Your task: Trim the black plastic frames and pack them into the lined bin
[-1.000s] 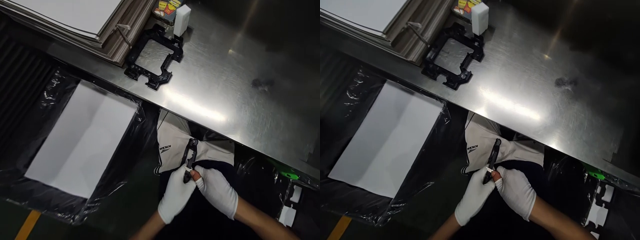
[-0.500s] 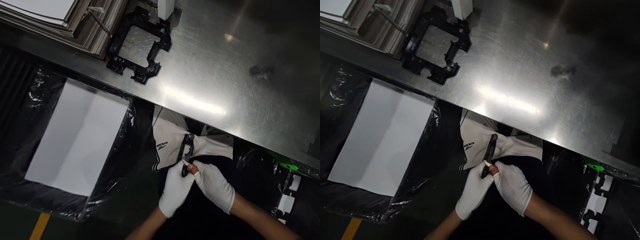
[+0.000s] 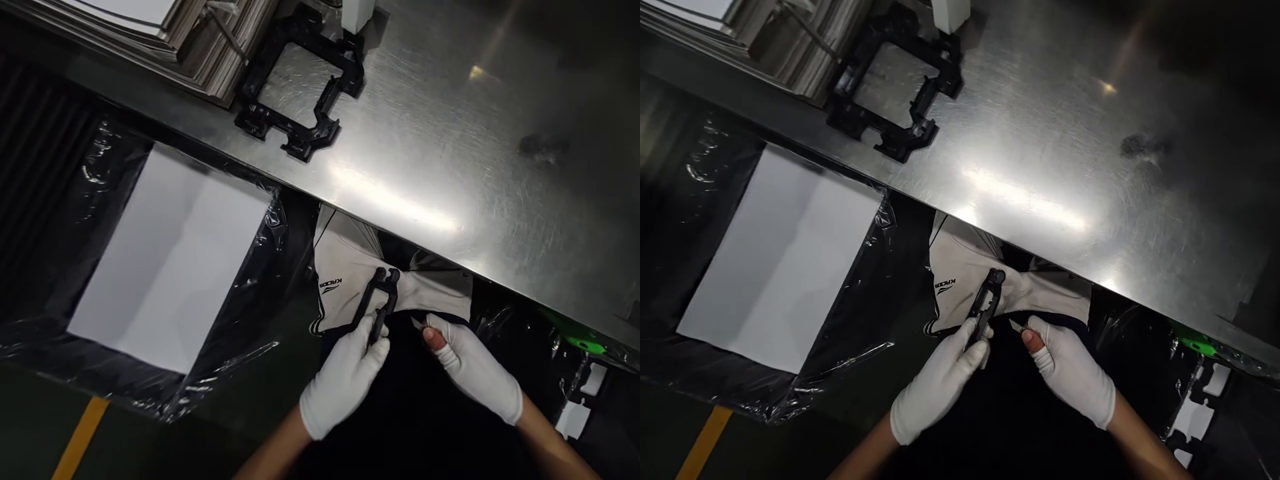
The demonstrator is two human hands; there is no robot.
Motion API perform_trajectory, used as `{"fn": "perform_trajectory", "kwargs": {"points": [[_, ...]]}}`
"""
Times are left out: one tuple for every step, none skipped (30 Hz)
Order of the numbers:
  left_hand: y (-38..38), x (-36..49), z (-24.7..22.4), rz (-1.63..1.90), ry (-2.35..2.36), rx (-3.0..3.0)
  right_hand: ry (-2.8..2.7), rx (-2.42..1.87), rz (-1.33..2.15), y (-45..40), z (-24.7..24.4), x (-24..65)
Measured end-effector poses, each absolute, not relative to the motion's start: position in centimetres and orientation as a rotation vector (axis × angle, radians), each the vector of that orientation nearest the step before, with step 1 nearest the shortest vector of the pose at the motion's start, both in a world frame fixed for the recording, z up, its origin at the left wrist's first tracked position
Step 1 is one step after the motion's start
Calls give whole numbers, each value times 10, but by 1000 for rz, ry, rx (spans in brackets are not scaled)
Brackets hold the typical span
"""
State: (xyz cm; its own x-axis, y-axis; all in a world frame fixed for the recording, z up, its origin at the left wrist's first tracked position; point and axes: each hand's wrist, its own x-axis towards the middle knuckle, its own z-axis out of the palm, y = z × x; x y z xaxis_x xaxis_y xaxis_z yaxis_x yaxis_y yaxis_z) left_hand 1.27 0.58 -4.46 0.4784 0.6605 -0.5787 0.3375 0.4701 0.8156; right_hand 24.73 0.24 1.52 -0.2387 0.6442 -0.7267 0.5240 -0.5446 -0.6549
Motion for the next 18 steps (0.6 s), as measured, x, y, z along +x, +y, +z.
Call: {"fn": "perform_trajectory", "kwargs": {"points": [[4, 13, -45, 205, 1156, 1253, -1504, -1886, 1913, 0, 16, 248], [2, 15, -47, 157, 1224, 1419, -1581, -1904, 1915, -4, 16, 246], [-1, 18, -48, 134, 1303, 1599, -1671, -1939, 1910, -7, 15, 243], [-4, 22, -50, 139, 1388, 1763, -1758, -1996, 1888, -10, 14, 238], [-7, 26, -51, 165, 1460, 1904, -1830, -2062, 1858, -12, 13, 233], [-10, 29, -52, 204, 1513, 2013, -1877, -2128, 1833, -14, 12, 228], [-12, 32, -53, 240, 1551, 2086, -1903, -2174, 1817, -15, 11, 224], [-13, 34, -53, 261, 1577, 2128, -1919, -2201, 1808, -15, 11, 221], [-13, 35, -52, 268, 1592, 2147, -1935, -2219, 1800, -14, 11, 219], [-14, 36, -51, 269, 1598, 2156, -1959, -2236, 1799, -13, 11, 217], [-13, 36, -50, 273, 1600, 2161, -1999, -2257, 1794, -12, 12, 216], [-13, 36, -49, 279, 1604, 2168, -2050, -2283, 1783, -10, 12, 215], [-13, 36, -49, 283, 1606, 2179, -2106, -2307, 1777, -8, 13, 214], [-13, 36, -48, 286, 1610, 2188, -2156, -2325, 1775, -7, 13, 213], [-13, 37, -47, 287, 1610, 2192, -2190, -2337, 1774, -5, 14, 212], [-13, 37, -47, 282, 1612, 2190, -2210, -2345, 1775, -4, 14, 211], [-14, 38, -47, 272, 1613, 2186, -2225, -2351, 1775, -4, 14, 210], [-14, 38, -47, 263, 1613, 2186, -2236, -2358, 1773, -3, 15, 209]]}}
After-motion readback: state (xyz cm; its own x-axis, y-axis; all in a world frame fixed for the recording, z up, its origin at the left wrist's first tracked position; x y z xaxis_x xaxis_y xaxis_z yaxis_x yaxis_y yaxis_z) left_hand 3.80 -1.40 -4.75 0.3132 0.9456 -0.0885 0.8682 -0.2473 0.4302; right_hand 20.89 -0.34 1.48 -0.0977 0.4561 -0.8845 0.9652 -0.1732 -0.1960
